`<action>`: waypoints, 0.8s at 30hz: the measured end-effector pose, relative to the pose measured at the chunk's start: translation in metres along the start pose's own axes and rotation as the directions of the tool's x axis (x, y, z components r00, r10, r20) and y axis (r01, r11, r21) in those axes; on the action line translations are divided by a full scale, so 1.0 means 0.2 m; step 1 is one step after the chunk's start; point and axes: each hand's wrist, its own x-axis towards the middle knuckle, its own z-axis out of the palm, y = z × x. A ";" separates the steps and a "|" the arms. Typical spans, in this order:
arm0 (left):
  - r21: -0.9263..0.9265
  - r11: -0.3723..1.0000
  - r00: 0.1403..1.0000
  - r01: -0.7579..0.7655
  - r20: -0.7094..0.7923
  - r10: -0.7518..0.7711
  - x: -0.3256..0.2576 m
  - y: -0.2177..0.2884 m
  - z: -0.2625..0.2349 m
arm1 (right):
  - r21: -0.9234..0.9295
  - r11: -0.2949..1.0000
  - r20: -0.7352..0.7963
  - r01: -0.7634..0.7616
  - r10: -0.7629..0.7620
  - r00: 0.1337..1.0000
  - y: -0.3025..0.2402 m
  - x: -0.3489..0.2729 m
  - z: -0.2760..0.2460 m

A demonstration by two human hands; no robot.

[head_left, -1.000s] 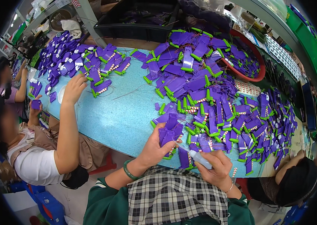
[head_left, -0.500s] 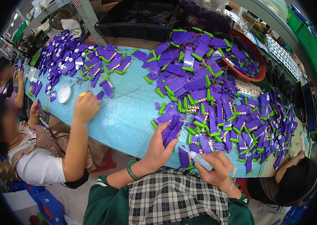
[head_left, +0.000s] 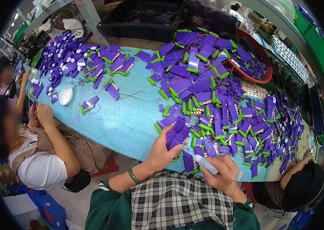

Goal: The person applies glue from a small bottle to purple plastic components and attaches green plastic pieces. The person works at a table covered with piles of these parts, handling them one by one to assemble them.

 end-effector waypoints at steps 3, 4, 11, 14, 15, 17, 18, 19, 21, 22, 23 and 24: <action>0.008 1.000 0.999 -0.015 0.039 0.015 0.02 -0.05 -0.02 | 0.012 1.000 -0.001 0.000 0.000 1.000 0.00 0.00 0.01; 0.022 1.000 0.999 0.008 0.051 -0.009 0.02 -0.04 -0.02 | 0.017 1.000 -0.003 0.000 0.000 1.000 0.00 0.00 0.01; 0.098 0.993 0.994 0.068 0.072 -0.076 0.02 0.01 -0.02 | 0.025 0.999 -0.007 -0.023 0.023 1.000 0.01 0.00 0.02; 0.125 0.991 0.996 0.043 0.066 -0.052 0.01 0.01 -0.02 | 0.017 1.000 0.002 -0.016 0.016 1.000 0.02 0.00 0.02; 0.135 0.990 0.997 0.032 0.063 -0.041 0.01 0.01 -0.01 | 0.014 1.000 0.005 -0.006 0.006 1.000 0.02 0.01 0.02; 0.155 0.987 0.996 0.032 0.080 -0.045 0.01 0.02 -0.02 | 0.010 1.000 0.016 -0.007 0.007 1.000 0.02 0.02 0.02; 0.165 0.986 0.995 0.031 0.088 -0.046 0.01 0.02 -0.02 | 0.008 1.000 0.023 -0.017 0.017 1.000 0.02 0.01 0.02; 0.161 0.986 0.995 0.028 0.086 -0.042 0.01 0.01 -0.02 | 0.006 1.000 0.030 -0.028 0.028 0.999 0.01 0.01 0.02; 0.154 0.988 0.996 0.022 0.082 -0.035 0.01 0.00 -0.02 | 0.004 1.000 0.017 -0.021 0.021 1.000 0.01 0.01 0.01; 0.143 0.989 0.997 0.023 0.068 -0.033 0.01 0.01 -0.02 | 0.003 1.000 0.011 -0.017 0.017 1.000 0.01 0.01 0.01; 0.132 0.991 0.998 0.023 0.054 -0.031 0.01 0.01 -0.01 | 0.004 1.000 0.004 -0.008 0.008 1.000 0.01 0.01 0.01; 0.121 0.992 0.999 0.024 0.039 -0.029 0.00 0.02 0.00 | 0.005 1.000 -0.002 0.001 -0.001 1.000 0.01 0.01 0.01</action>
